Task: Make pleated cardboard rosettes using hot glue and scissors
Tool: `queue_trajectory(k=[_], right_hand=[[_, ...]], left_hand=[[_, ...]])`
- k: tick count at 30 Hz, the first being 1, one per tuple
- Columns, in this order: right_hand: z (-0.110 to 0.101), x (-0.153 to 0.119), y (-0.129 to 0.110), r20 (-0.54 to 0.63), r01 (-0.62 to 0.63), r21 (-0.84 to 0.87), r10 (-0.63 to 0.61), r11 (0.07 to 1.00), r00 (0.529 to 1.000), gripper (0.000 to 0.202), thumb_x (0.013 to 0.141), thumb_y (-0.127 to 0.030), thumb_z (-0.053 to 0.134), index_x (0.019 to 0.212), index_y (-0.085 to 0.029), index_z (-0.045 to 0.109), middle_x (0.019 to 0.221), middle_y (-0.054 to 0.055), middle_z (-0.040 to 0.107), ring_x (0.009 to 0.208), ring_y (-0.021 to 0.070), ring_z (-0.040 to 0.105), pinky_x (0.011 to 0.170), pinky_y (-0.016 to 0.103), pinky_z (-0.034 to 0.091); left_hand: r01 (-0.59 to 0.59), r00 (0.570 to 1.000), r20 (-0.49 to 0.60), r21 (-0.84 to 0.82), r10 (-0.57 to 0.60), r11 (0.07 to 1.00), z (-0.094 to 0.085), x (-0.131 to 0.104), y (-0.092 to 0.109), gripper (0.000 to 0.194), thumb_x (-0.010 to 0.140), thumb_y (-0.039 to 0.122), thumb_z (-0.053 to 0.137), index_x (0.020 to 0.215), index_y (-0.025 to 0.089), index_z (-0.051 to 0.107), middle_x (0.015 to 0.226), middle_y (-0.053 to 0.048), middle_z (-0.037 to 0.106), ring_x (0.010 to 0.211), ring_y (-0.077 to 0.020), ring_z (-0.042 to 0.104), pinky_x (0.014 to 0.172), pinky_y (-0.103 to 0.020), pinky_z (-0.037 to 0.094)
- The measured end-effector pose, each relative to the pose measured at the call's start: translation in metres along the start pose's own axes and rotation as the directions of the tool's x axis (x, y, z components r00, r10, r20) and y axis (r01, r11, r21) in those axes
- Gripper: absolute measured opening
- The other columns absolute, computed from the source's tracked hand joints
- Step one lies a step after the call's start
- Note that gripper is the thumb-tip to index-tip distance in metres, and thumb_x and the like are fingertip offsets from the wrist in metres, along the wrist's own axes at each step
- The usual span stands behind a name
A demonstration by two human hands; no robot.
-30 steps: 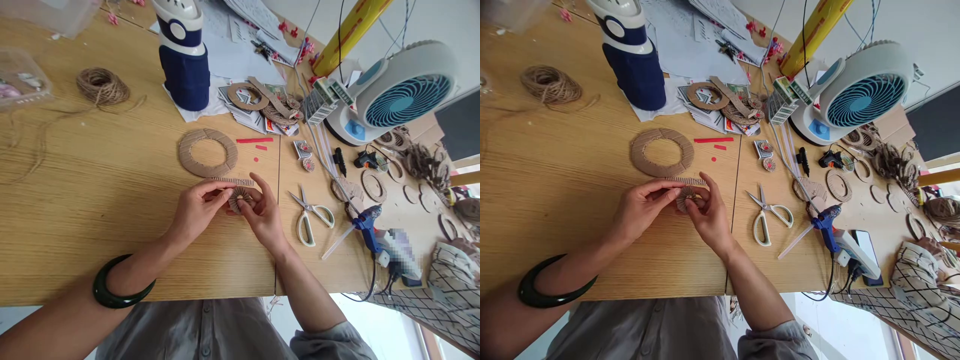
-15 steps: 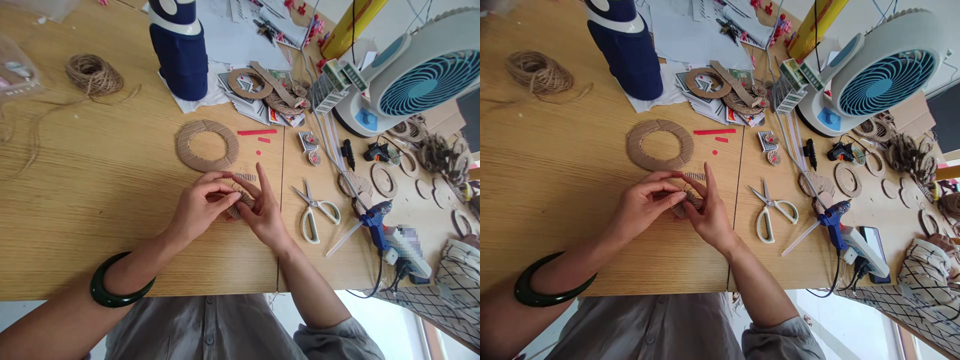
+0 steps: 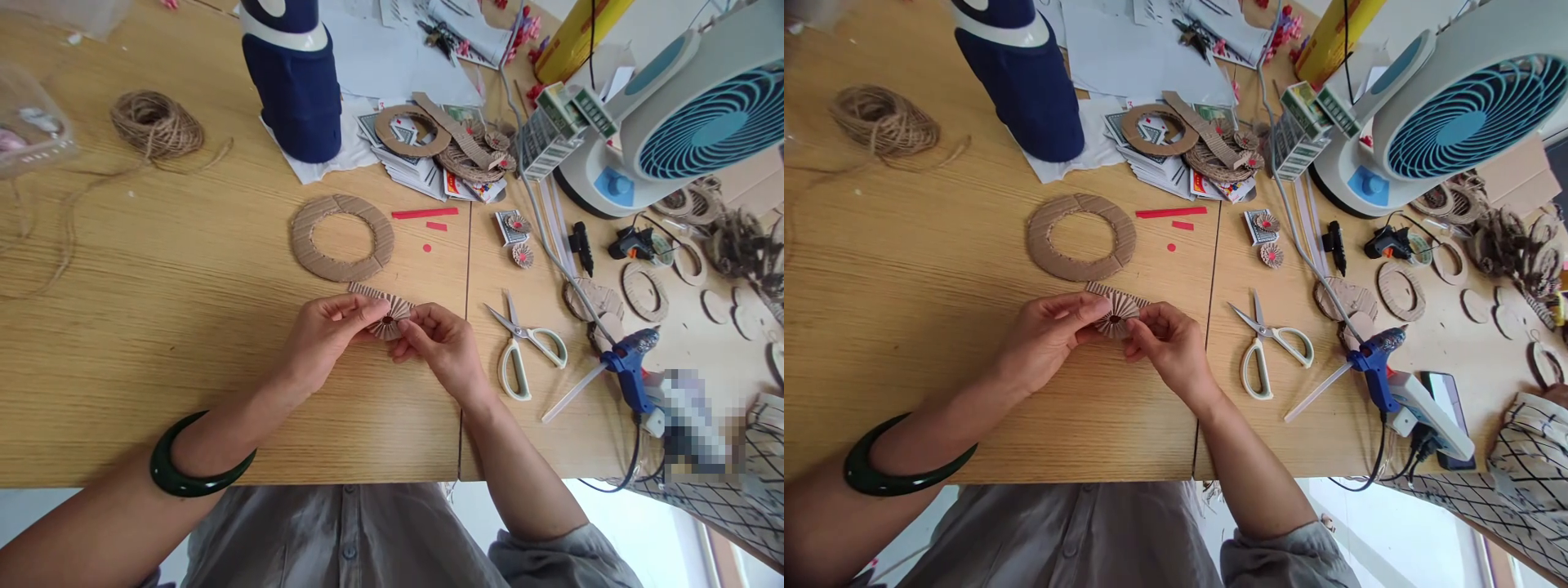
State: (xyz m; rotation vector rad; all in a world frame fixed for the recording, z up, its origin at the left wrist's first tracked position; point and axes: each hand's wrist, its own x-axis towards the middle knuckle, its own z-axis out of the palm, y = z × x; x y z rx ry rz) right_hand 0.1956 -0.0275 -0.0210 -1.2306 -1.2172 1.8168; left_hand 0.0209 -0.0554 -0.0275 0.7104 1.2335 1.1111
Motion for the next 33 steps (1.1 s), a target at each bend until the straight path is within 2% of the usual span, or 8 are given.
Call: queue_trajectory(k=[4,11,17,21,24,28,31,33], right_hand=[[-0.001,0.001,0.0,0.036,-0.015,-0.021,0.016,1.0,0.999,0.043,0.073,-0.057,0.085,0.082,-0.021,0.064,0.06,-0.003,0.07,0.052,0.0122,0.067,0.054,0.025,0.058],[-0.001,0.0,-0.003,0.058,0.003,-0.054,0.0,0.999,0.998,0.04,0.077,-0.058,0.08,0.083,-0.021,0.067,0.062,-0.002,0.071,0.055,0.0124,0.067,0.059,0.026,0.057],[-0.006,0.0,-0.009,-0.006,0.089,-0.135,-0.09,0.987,0.996,0.038,0.085,-0.059,0.073,0.081,-0.022,0.066,0.065,-0.001,0.07,0.055,0.0126,0.065,0.057,0.027,0.054],[-0.017,0.005,-0.013,-0.234,0.281,-0.189,-0.321,0.941,0.918,0.033,0.092,-0.052,0.067,0.08,-0.022,0.064,0.077,0.0,0.07,0.052,0.0094,0.059,0.054,0.026,0.051],[-0.026,0.014,-0.008,-0.321,0.344,-0.273,-0.422,0.899,0.848,0.03,0.093,-0.049,0.064,0.081,-0.021,0.061,0.077,0.0,0.069,0.052,0.009,0.056,0.052,0.026,0.049],[-0.035,0.024,0.005,-0.319,0.363,-0.523,-0.573,0.771,0.755,0.017,0.091,-0.036,0.063,0.09,-0.02,0.069,0.076,0.0,0.07,0.068,0.013,0.063,0.063,0.026,0.05],[-0.039,0.027,0.01,-0.301,0.302,-0.657,-0.608,0.691,0.735,0.016,0.091,-0.028,0.06,0.094,-0.02,0.073,0.077,0.001,0.07,0.072,0.0147,0.065,0.068,0.028,0.051],[-0.039,0.025,0.008,-0.233,0.322,-0.716,-0.646,0.62,0.727,0.022,0.091,-0.023,0.057,0.104,-0.021,0.074,0.092,0.004,0.074,0.075,0.0152,0.066,0.067,0.028,0.052]], left_hand=[[-0.012,1.0,0.029,0.113,0.009,0.994,-0.003,0.002,-0.002,0.025,0.078,0.044,0.083,0.079,0.019,0.079,0.081,-0.002,0.076,0.078,-0.0176,0.068,0.077,-0.03,0.056],[-0.017,0.998,0.057,0.13,0.009,0.991,-0.005,0.001,0.001,0.025,0.08,0.045,0.081,0.078,0.02,0.08,0.08,-0.001,0.076,0.078,-0.0184,0.069,0.075,-0.03,0.055],[-0.001,1.0,-0.024,0.215,0.006,0.977,-0.004,0.001,0.005,0.023,0.072,0.04,0.086,0.08,0.019,0.082,0.078,-0.001,0.077,0.074,-0.0172,0.067,0.071,-0.029,0.052],[-0.023,0.996,-0.08,0.131,0.033,0.991,-0.007,0.005,0.003,0.029,0.069,0.042,0.09,0.086,0.02,0.084,0.09,-0.002,0.081,0.081,-0.0186,0.071,0.081,-0.032,0.056],[-0.03,0.994,-0.102,-0.014,0.028,0.999,-0.008,0.008,0.005,0.025,0.066,0.036,0.092,0.084,0.021,0.084,0.091,-0.002,0.082,0.083,-0.0162,0.072,0.086,-0.029,0.058],[-0.001,0.994,-0.105,-0.153,-0.015,0.988,-0.011,0.012,0.012,0.021,0.062,0.028,0.093,0.077,0.019,0.083,0.084,-0.002,0.081,0.079,-0.015,0.073,0.079,-0.027,0.061],[0.027,0.997,-0.066,-0.171,-0.039,0.985,-0.012,0.01,0.016,0.022,0.061,0.027,0.094,0.077,0.018,0.082,0.085,-0.004,0.081,0.081,-0.017,0.074,0.079,-0.029,0.062],[0.039,0.998,-0.039,-0.151,-0.045,0.988,-0.012,0.006,0.017,0.024,0.063,0.031,0.093,0.08,0.017,0.082,0.087,-0.005,0.081,0.084,-0.0188,0.074,0.081,-0.031,0.062]])
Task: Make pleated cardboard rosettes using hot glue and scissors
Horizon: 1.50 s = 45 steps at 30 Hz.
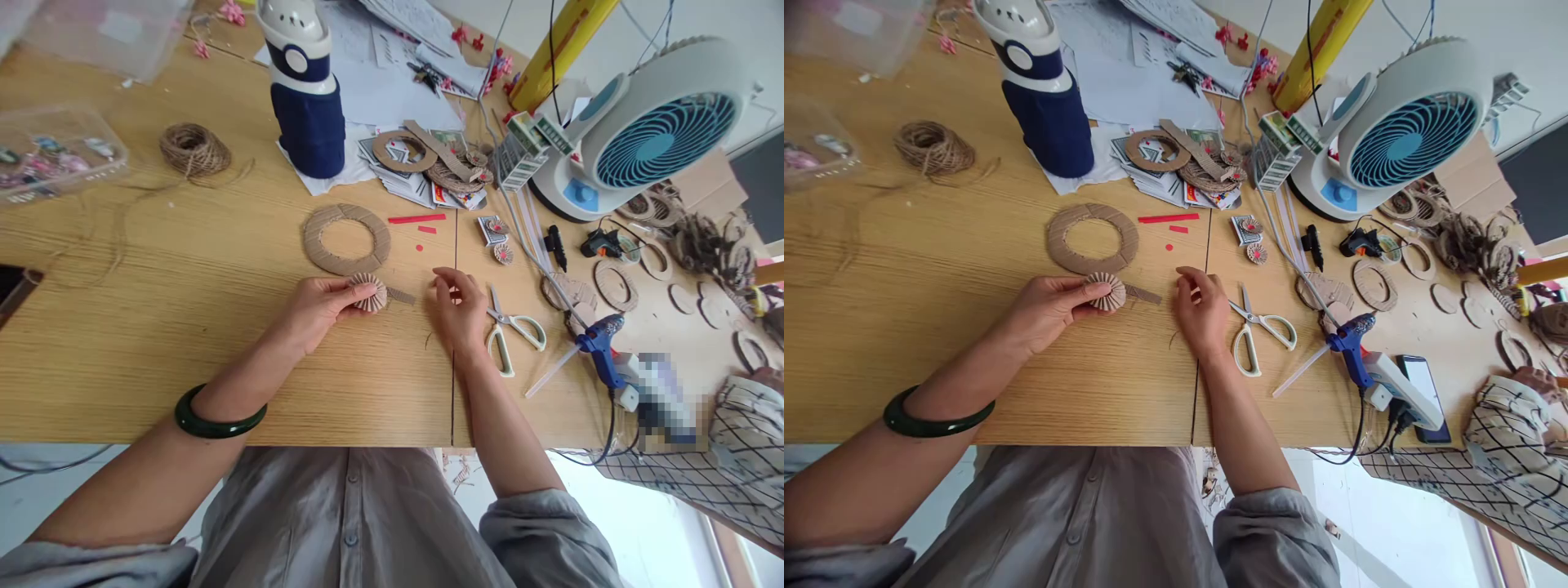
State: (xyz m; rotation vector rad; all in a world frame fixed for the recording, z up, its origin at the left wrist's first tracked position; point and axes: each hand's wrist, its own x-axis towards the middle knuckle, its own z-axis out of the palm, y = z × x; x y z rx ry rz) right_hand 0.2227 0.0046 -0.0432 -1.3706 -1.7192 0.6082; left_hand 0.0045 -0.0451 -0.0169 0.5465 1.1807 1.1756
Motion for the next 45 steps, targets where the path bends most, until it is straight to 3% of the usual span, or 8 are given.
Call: queue_trajectory(k=[8,21,25,29,33,37,42,45], right_hand=[[-0.028,0.006,-0.02,0.142,0.124,-0.425,-0.07,0.897,0.987,0.037,0.091,-0.012,0.049,0.121,-0.02,0.07,0.135,0.012,0.067,0.081,0.0191,0.069,0.071,0.035,0.053],[0.009,-0.01,-0.043,0.368,0.194,-0.539,0.021,0.819,0.93,0.009,0.092,-0.02,0.063,0.097,-0.02,0.071,0.112,0.011,0.073,0.107,0.0305,0.06,0.082,0.039,0.051],[0.002,-0.008,-0.04,0.35,0.011,-0.371,0.129,0.928,0.928,0.007,0.089,-0.017,0.063,0.086,-0.022,0.065,0.092,0.005,0.074,0.088,0.0224,0.066,0.076,0.033,0.05],[-0.013,-0.009,-0.038,0.318,-0.106,-0.2,0.167,0.974,0.933,0.007,0.087,-0.02,0.062,0.082,-0.023,0.065,0.079,0.0,0.071,0.072,0.0165,0.065,0.068,0.029,0.048],[-0.026,-0.015,-0.036,0.308,-0.221,0.023,0.204,0.975,0.929,0.009,0.086,-0.028,0.064,0.081,-0.021,0.067,0.073,0.0,0.069,0.063,0.0125,0.059,0.06,0.027,0.048],[-0.031,-0.021,-0.036,0.386,-0.404,0.284,0.282,0.869,0.878,0.02,0.083,-0.039,0.072,0.082,-0.019,0.067,0.068,-0.001,0.068,0.053,0.0099,0.054,0.049,0.024,0.048],[-0.032,-0.018,-0.054,0.461,-0.357,0.4,0.151,0.844,0.875,0.023,0.082,-0.041,0.078,0.084,-0.02,0.07,0.069,-0.001,0.07,0.057,0.0099,0.057,0.05,0.023,0.05],[-0.03,-0.008,-0.063,0.519,-0.293,0.368,0.066,0.883,0.852,0.024,0.086,-0.044,0.076,0.088,-0.021,0.071,0.072,-0.001,0.071,0.062,0.011,0.062,0.054,0.023,0.052]], left_hand=[[0.086,0.996,-0.005,0.093,-0.086,0.992,-0.016,-0.019,0.004,0.026,0.059,0.03,0.093,0.077,0.015,0.081,0.084,-0.004,0.079,0.077,-0.0165,0.07,0.071,-0.029,0.062],[0.1,0.989,0.064,0.368,-0.133,0.924,-0.021,-0.028,0.002,0.031,0.07,0.043,0.085,0.084,0.016,0.082,0.083,-0.005,0.079,0.066,-0.0146,0.069,0.065,-0.028,0.06],[-0.097,0.991,0.134,0.673,0.009,0.734,-0.029,-0.023,-0.004,0.035,0.085,0.051,0.069,0.085,0.018,0.081,0.074,-0.003,0.075,0.053,-0.0136,0.062,0.052,-0.027,0.048],[-0.357,0.931,0.269,0.815,0.249,0.456,-0.037,-0.019,-0.008,0.033,0.092,0.047,0.062,0.086,0.021,0.081,0.083,-0.005,0.075,0.075,-0.0199,0.068,0.068,-0.031,0.052],[-0.378,0.884,0.254,0.882,0.394,0.28,-0.04,-0.023,-0.005,0.032,0.091,0.044,0.067,0.109,0.021,0.079,0.106,-0.007,0.073,0.075,-0.0184,0.066,0.072,-0.034,0.054],[-0.443,0.82,0.212,0.823,0.531,0.356,-0.035,-0.03,0.012,0.035,0.095,0.042,0.061,0.12,0.022,0.076,0.119,-0.007,0.071,0.083,-0.0173,0.07,0.071,-0.029,0.059],[-0.666,0.724,0.486,0.679,0.49,0.31,-0.019,-0.022,0.028,0.046,0.093,0.035,0.067,0.138,0.025,0.066,0.147,-0.007,0.062,0.142,-0.0266,0.052,0.123,-0.042,0.037],[-0.616,0.786,0.482,0.658,0.387,0.433,-0.012,-0.015,0.028,0.029,0.091,0.034,0.07,0.115,0.02,0.077,0.118,-0.008,0.077,0.117,-0.0245,0.067,0.115,-0.041,0.043]])
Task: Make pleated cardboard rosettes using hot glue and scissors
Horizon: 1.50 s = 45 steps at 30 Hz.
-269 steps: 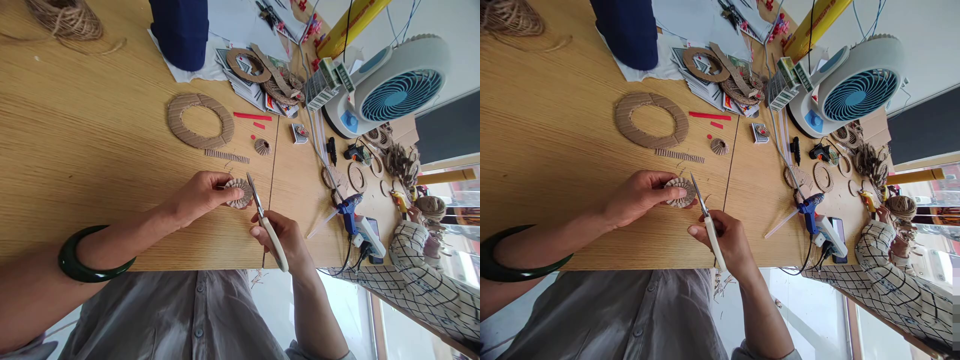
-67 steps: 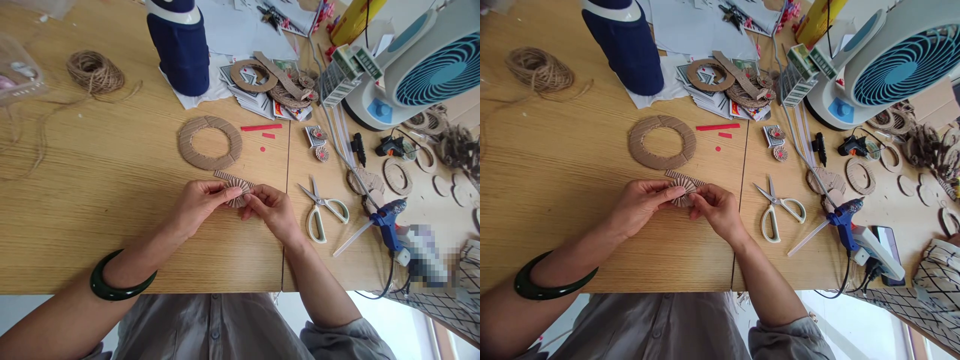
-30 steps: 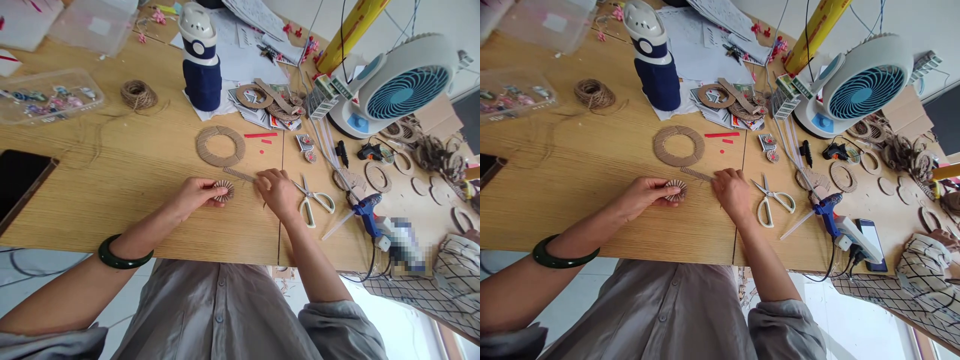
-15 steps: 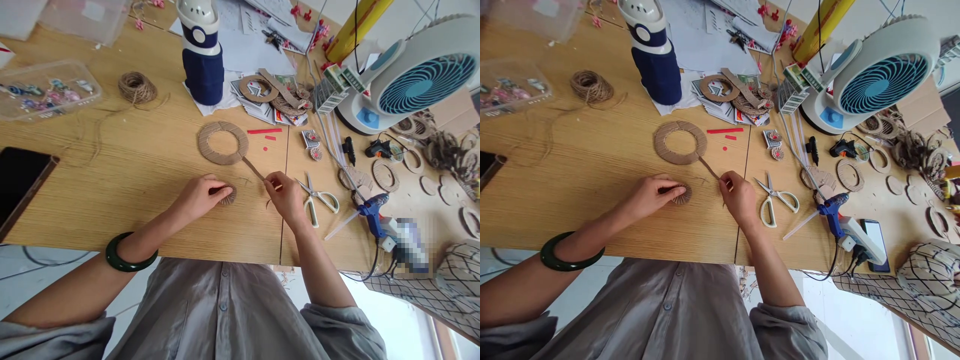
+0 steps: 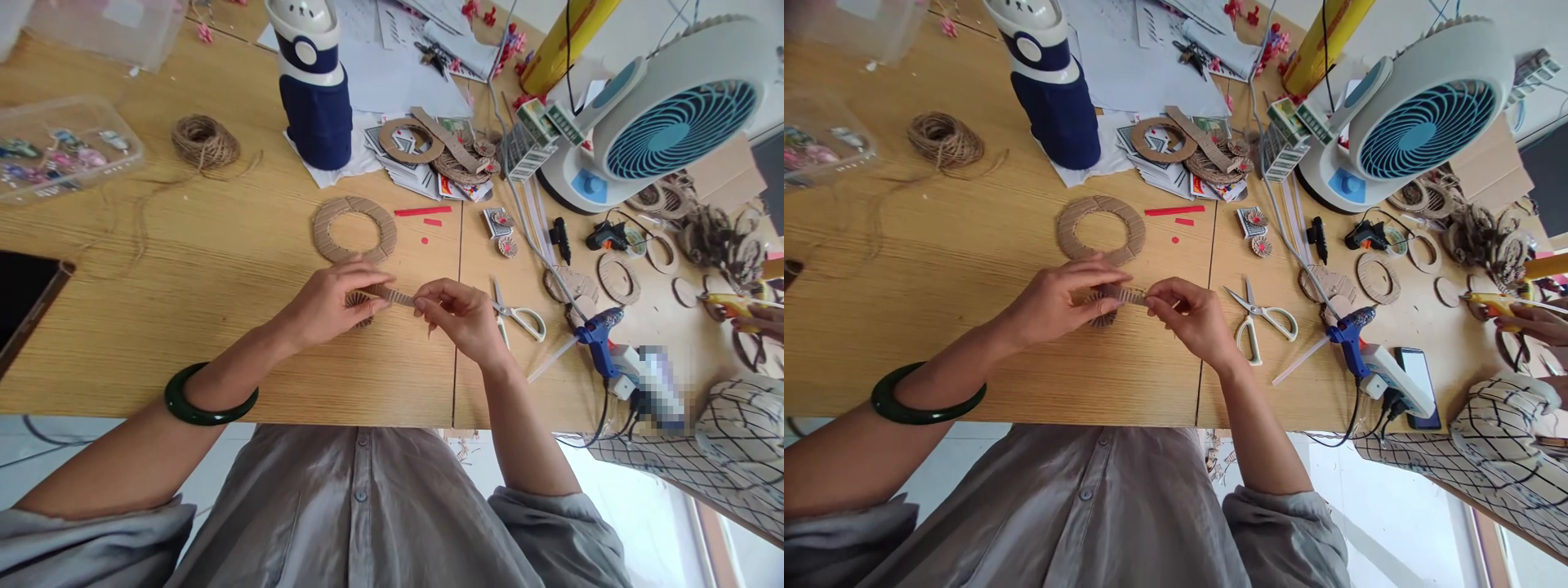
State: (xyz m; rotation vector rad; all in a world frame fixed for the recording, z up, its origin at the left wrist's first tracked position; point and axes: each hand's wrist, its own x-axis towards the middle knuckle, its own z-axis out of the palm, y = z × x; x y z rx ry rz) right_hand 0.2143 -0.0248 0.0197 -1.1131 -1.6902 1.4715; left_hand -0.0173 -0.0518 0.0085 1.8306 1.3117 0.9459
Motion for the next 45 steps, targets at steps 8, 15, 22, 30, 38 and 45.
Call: queue_trajectory(k=[8,15,22,30,38,45], right_hand=[[-0.018,0.042,0.038,-0.024,0.188,-0.612,-0.255,0.769,0.967,0.047,0.101,-0.04,0.057,0.142,-0.018,0.058,0.153,0.013,0.057,0.15,0.0248,0.044,0.125,0.047,0.036],[-0.004,0.046,0.054,0.494,0.528,-0.639,-0.228,0.559,0.839,0.057,0.105,-0.034,0.048,0.155,-0.007,0.042,0.165,0.016,0.04,0.159,0.0233,0.027,0.133,0.048,0.017],[-0.014,-0.022,0.043,0.647,0.62,-0.516,-0.206,0.592,0.735,0.051,0.103,-0.022,0.048,0.154,-0.013,0.045,0.162,0.012,0.045,0.158,0.0199,0.029,0.133,0.045,0.02],[-0.04,-0.205,0.065,0.514,0.415,-0.679,-0.012,0.606,0.858,0.058,0.092,-0.024,0.057,0.147,-0.041,0.056,0.146,0.004,0.064,0.14,0.0256,0.057,0.115,0.046,0.053],[-0.065,-0.349,0.106,-0.128,-0.088,-0.936,-0.097,0.342,0.987,0.036,0.093,-0.024,0.044,0.077,-0.033,0.075,0.034,0.003,0.053,0.019,0.0251,0.048,0.021,0.027,0.02],[-0.034,-0.273,0.071,-0.247,-0.189,-0.927,-0.149,0.324,0.957,0.029,0.094,-0.026,0.053,0.111,-0.037,0.074,0.092,0.011,0.081,0.083,0.0336,0.08,0.071,0.051,0.066]], left_hand=[[0.337,0.929,-0.049,-0.287,-0.366,0.896,-0.012,-0.017,-0.004,0.021,0.085,0.038,0.077,0.091,0.019,0.083,0.094,-0.004,0.081,0.094,-0.0203,0.071,0.088,-0.031,0.054],[0.301,0.772,-0.295,-0.611,-0.563,0.733,-0.002,-0.033,-0.029,0.013,0.083,0.03,0.079,0.086,0.017,0.082,0.079,0.0,0.075,0.07,-0.0139,0.066,0.075,-0.032,0.059],[0.346,0.82,-0.258,-0.488,-0.511,0.801,-0.001,-0.04,-0.037,0.012,0.087,0.028,0.076,0.093,0.02,0.082,0.079,0.002,0.076,0.072,-0.0136,0.068,0.079,-0.029,0.054],[0.333,0.842,-0.273,-0.418,-0.466,0.846,0.0,-0.044,-0.038,0.017,0.084,0.028,0.076,0.095,0.018,0.083,0.08,0.0,0.077,0.074,-0.0148,0.068,0.084,-0.031,0.056],[0.31,0.836,-0.295,-0.443,-0.463,0.841,0.003,-0.041,-0.038,0.013,0.085,0.026,0.076,0.093,0.017,0.083,0.076,0.001,0.076,0.071,-0.0138,0.067,0.08,-0.031,0.056],[0.325,0.815,-0.302,-0.469,-0.495,0.821,0.0,-0.04,-0.035,0.014,0.083,0.028,0.078,0.091,0.017,0.081,0.073,0.002,0.074,0.067,-0.0123,0.066,0.08,-0.032,0.057]])
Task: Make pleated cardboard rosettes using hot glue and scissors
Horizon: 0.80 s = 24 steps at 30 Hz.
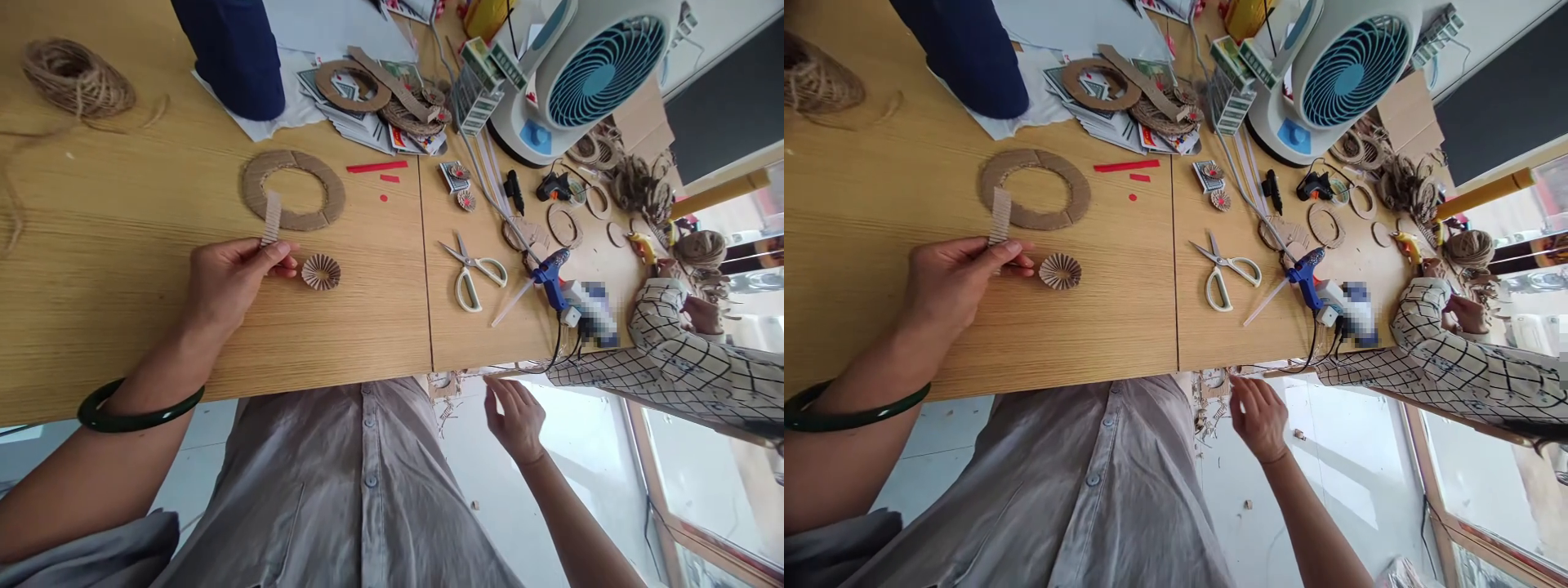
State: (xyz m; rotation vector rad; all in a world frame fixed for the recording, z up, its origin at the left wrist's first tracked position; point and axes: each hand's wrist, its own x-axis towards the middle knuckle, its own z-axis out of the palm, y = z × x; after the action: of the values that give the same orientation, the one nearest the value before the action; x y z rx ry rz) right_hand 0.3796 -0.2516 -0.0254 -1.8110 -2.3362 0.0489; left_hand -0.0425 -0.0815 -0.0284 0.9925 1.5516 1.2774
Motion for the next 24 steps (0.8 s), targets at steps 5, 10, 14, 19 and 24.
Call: queue_trajectory(k=[5,10,14,19,24], right_hand=[[0.005,0.047,-0.056,0.151,0.231,0.213,-0.266,0.949,0.952,0.043,0.095,-0.031,0.056,0.137,-0.038,0.065,0.149,0.005,0.062,0.147,0.0303,0.049,0.122,0.055,0.046],[0.002,0.034,-0.042,-0.127,0.37,0.245,-0.349,0.896,0.929,0.028,0.094,-0.013,0.049,0.092,-0.029,0.072,0.097,0.006,0.082,0.103,0.0289,0.079,0.084,0.047,0.068],[-0.002,0.012,-0.012,-0.146,0.202,0.133,-0.183,0.97,0.972,0.029,0.094,-0.013,0.056,0.068,-0.026,0.058,0.056,0.0,0.067,0.048,0.019,0.064,0.043,0.032,0.048],[0.011,0.003,-0.005,-0.112,0.046,0.147,-0.03,0.988,0.993,0.02,0.098,-0.014,0.052,0.085,-0.021,0.065,0.076,0.007,0.076,0.067,0.0197,0.072,0.06,0.031,0.054],[0.035,-0.01,0.003,0.012,-0.062,0.235,0.061,0.97,0.998,0.024,0.103,-0.025,0.049,0.092,-0.018,0.069,0.078,0.007,0.076,0.072,0.0181,0.073,0.067,0.029,0.056]], left_hand=[[-0.025,0.999,0.048,0.026,0.023,0.999,-0.002,0.0,-0.003,0.012,0.085,0.025,0.076,0.091,0.016,0.081,0.078,0.001,0.077,0.07,-0.0126,0.067,0.081,-0.032,0.057],[-0.002,0.998,0.07,0.017,0.001,1.0,-0.003,0.003,-0.005,0.013,0.086,0.025,0.074,0.092,0.017,0.082,0.076,0.001,0.077,0.071,-0.0143,0.068,0.079,-0.032,0.057],[0.01,0.999,0.044,-0.023,-0.009,1.0,-0.003,0.002,-0.001,0.012,0.085,0.024,0.075,0.092,0.016,0.082,0.075,0.002,0.076,0.068,-0.0131,0.067,0.077,-0.031,0.057],[-0.053,0.998,0.045,0.042,0.051,0.998,-0.001,-0.001,0.001,0.013,0.085,0.022,0.075,0.092,0.013,0.081,0.076,0.001,0.076,0.067,-0.0112,0.067,0.077,-0.03,0.058],[-0.102,0.995,0.009,0.037,0.102,0.994,0.001,0.0,-0.005,0.017,0.081,0.027,0.077,0.092,0.015,0.082,0.08,-0.001,0.079,0.065,-0.0109,0.067,0.073,-0.029,0.06]])
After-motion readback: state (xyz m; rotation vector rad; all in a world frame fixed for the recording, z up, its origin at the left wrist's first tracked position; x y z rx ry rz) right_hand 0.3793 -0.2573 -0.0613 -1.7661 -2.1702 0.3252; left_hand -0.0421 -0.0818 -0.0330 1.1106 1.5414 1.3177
